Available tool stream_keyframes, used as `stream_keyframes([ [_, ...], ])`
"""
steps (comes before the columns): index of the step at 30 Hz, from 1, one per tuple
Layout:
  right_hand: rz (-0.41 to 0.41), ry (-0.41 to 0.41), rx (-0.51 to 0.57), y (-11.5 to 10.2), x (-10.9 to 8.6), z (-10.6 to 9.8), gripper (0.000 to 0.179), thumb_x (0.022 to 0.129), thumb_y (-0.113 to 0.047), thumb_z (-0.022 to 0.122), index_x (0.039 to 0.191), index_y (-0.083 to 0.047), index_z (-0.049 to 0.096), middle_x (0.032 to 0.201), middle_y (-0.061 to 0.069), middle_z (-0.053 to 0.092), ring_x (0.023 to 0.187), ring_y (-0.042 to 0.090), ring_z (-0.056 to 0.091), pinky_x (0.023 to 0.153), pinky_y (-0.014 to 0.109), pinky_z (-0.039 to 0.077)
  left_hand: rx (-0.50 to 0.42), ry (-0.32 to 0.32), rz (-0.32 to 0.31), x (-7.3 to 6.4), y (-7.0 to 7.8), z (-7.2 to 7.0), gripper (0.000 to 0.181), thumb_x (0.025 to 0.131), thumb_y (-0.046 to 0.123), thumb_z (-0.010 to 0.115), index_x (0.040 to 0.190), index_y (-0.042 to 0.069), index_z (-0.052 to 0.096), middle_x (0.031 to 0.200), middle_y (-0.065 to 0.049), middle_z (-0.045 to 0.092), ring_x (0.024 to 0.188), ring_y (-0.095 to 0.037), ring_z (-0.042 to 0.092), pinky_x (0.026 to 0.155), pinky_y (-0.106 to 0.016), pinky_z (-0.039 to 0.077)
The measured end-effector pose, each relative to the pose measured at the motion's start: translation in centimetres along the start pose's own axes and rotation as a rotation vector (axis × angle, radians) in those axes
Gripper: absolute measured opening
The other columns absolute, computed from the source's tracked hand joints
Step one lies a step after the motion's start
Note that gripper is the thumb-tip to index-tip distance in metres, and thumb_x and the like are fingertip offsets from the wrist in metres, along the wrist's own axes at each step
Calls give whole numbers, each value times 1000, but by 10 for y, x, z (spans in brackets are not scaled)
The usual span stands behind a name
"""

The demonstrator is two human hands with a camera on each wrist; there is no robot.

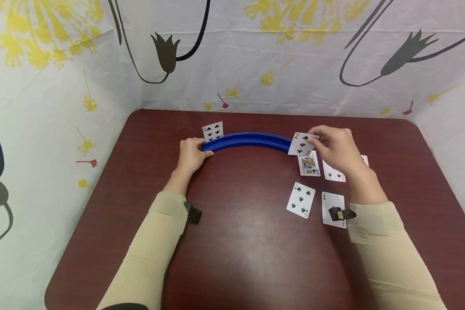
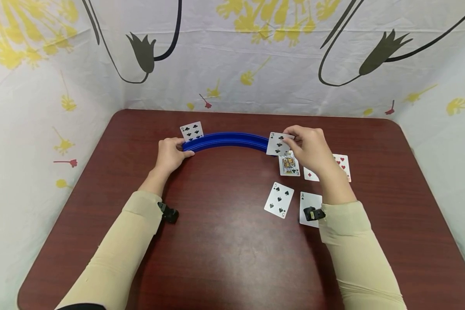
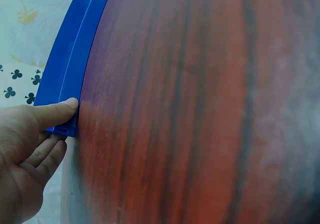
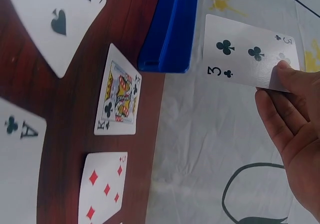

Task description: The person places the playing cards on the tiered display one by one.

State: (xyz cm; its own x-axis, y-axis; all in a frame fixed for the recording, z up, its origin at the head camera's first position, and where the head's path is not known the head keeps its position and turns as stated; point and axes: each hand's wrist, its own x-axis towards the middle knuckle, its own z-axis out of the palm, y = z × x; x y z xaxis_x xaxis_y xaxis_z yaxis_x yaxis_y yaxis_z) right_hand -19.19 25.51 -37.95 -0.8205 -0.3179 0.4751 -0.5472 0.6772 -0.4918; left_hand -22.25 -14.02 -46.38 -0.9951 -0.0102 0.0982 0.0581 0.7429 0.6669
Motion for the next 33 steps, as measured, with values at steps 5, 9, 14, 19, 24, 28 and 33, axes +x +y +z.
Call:
stream_keyframes([
  [5,-19,-5,7,-6,6,3,6,92,1,73,97,2,74,83,14,74,73,29,74,70,0,41,-8,2,3,0,0,-1,50,85,16,84,129,-1,69,127,-22,67,110,-31,67,95,-41,55],
  [9,-18,-23,6,-11,13,6,7,93,-2,72,99,2,73,86,15,74,77,30,75,71,0,40,-8,0,5,0,0,-1,49,85,17,84,129,-1,69,127,-22,67,110,-31,67,95,-42,55],
  [14,-25,-29,7,-16,19,9,6,93,-1,72,98,2,74,86,15,74,78,31,75,71,0,40,-16,-2,2,0,0,-1,49,86,17,84,129,-1,69,127,-22,67,112,-31,66,96,-42,54],
  [19,-37,-29,13,-19,22,14,5,91,1,73,96,3,73,84,15,74,76,30,74,69,1,41,-21,-1,5,0,-2,-1,50,86,17,84,129,-1,68,129,-22,66,112,-31,67,96,-42,55],
  [24,-35,-45,20,-21,25,19,6,90,1,75,96,4,73,85,16,74,79,31,75,68,2,41,-36,-5,4,0,-1,0,49,86,16,83,129,-1,69,126,-22,67,108,-29,69,93,-40,56],
  [28,-45,-48,22,-23,28,23,6,91,-2,75,96,2,74,84,14,75,78,28,75,67,3,41,-34,-7,-2,0,-1,-1,48,86,17,83,128,-1,69,124,-21,68,107,-29,69,92,-40,56],
  [33,-63,-40,29,-26,31,30,5,91,-4,76,95,-1,75,84,11,75,76,25,74,69,14,50,-31,-7,0,0,-1,-1,48,86,17,83,128,-1,69,124,-21,68,106,-29,69,92,-40,56],
])
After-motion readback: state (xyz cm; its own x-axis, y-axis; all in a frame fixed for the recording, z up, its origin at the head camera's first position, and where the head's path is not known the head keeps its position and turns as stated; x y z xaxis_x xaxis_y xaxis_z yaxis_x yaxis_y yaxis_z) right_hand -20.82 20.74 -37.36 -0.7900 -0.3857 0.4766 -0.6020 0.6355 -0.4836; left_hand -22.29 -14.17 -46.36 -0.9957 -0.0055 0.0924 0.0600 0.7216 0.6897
